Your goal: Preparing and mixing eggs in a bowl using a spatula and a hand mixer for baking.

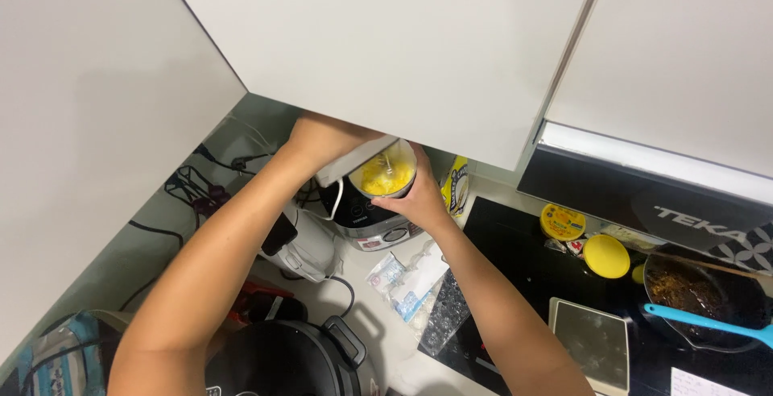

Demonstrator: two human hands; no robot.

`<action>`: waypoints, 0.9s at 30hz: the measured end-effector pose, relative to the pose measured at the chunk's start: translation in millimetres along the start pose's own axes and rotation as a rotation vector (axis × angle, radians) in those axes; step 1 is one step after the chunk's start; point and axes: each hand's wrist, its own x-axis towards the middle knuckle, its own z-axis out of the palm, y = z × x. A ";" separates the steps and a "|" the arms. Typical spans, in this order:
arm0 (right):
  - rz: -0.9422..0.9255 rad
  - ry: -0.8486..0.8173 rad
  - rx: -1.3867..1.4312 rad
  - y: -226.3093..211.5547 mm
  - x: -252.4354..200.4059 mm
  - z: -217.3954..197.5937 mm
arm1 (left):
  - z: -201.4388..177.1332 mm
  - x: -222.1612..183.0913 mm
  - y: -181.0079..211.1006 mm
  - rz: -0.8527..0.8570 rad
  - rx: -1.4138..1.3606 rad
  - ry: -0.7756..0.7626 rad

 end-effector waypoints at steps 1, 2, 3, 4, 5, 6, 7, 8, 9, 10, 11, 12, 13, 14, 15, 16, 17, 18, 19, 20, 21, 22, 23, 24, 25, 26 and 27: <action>-0.012 0.010 0.010 0.5 0.0 0.4 | -3.6 0.0 2.6 0.021 -0.013 0.011; -0.020 0.022 0.019 1.4 -1.4 0.3 | -5.9 0.2 5.6 0.045 -0.029 0.018; -0.019 0.030 0.018 2.5 0.4 0.1 | -4.3 2.3 4.3 0.052 -0.028 0.014; -0.032 0.025 0.027 3.5 -0.5 0.1 | -1.6 1.9 3.0 0.046 -0.037 0.017; -0.045 0.020 0.036 4.5 -1.5 0.6 | 0.9 1.1 1.3 0.041 -0.045 0.020; -0.043 0.017 0.035 3.3 -1.7 -0.4 | 2.2 1.3 0.8 0.039 -0.048 0.020; -0.039 0.013 0.036 2.2 -1.7 -1.2 | 3.5 1.6 0.0 0.038 -0.057 0.023; -0.034 0.012 0.040 0.9 -1.5 -1.2 | 4.3 2.1 -0.9 0.037 -0.063 0.024; -0.032 0.010 0.041 2.6 -1.2 -1.3 | 3.9 2.9 0.8 0.035 -0.064 0.022; -0.021 0.005 0.035 4.1 -1.5 -0.9 | 3.3 3.2 2.4 0.034 -0.044 0.010; -0.010 0.000 0.029 5.4 -1.8 -0.3 | 2.5 3.4 3.9 0.032 -0.023 -0.001; -0.011 -0.004 0.029 2.4 -1.5 -1.6 | 5.2 3.7 0.8 0.029 -0.024 0.002; -0.032 -0.003 0.032 -1.0 -1.1 -2.7 | 7.5 3.8 -2.3 0.047 0.008 0.009; -0.054 -0.003 0.034 -4.5 0.0 -3.9 | 9.3 4.1 -5.6 0.065 0.041 0.018; -0.057 -0.009 0.034 -2.9 0.9 -3.0 | 4.8 4.3 -2.2 0.060 0.041 0.023; -0.049 -0.009 0.057 -1.2 0.3 -1.9 | 1.1 3.9 1.1 0.062 0.028 0.014; -0.041 -0.009 0.079 0.8 -0.2 -0.9 | -2.5 3.5 4.4 0.064 0.015 0.006; -0.040 -0.013 0.080 0.5 0.1 -1.1 | -0.1 3.5 2.7 0.061 0.014 0.007; -0.038 -0.005 0.067 0.3 0.4 -1.2 | 2.3 3.4 0.8 0.051 0.009 0.014; -0.034 0.000 0.053 -0.2 -0.5 -1.0 | 4.8 1.9 -1.0 0.038 0.003 0.020; -0.032 -0.006 0.054 1.4 -1.8 0.5 | 4.8 1.2 -2.0 0.031 0.002 0.021; -0.015 -0.006 0.046 3.4 -1.6 1.0 | 4.6 2.0 -2.7 0.043 -0.007 0.030; 0.003 -0.006 0.038 5.3 -1.3 1.2 | 4.5 3.1 -3.2 0.054 -0.016 0.039; 0.003 -0.007 0.037 4.6 -0.8 0.7 | 3.4 3.8 -1.2 0.054 -0.018 0.040; -0.008 -0.012 0.044 4.0 -0.3 0.1 | 2.4 4.5 0.8 0.056 -0.007 0.029; -0.018 -0.018 0.052 3.2 -0.6 0.3 | 1.2 4.3 2.7 0.056 0.004 0.017; -0.017 -0.020 0.052 6.6 -1.7 1.0 | 3.0 3.8 1.5 0.054 0.004 0.017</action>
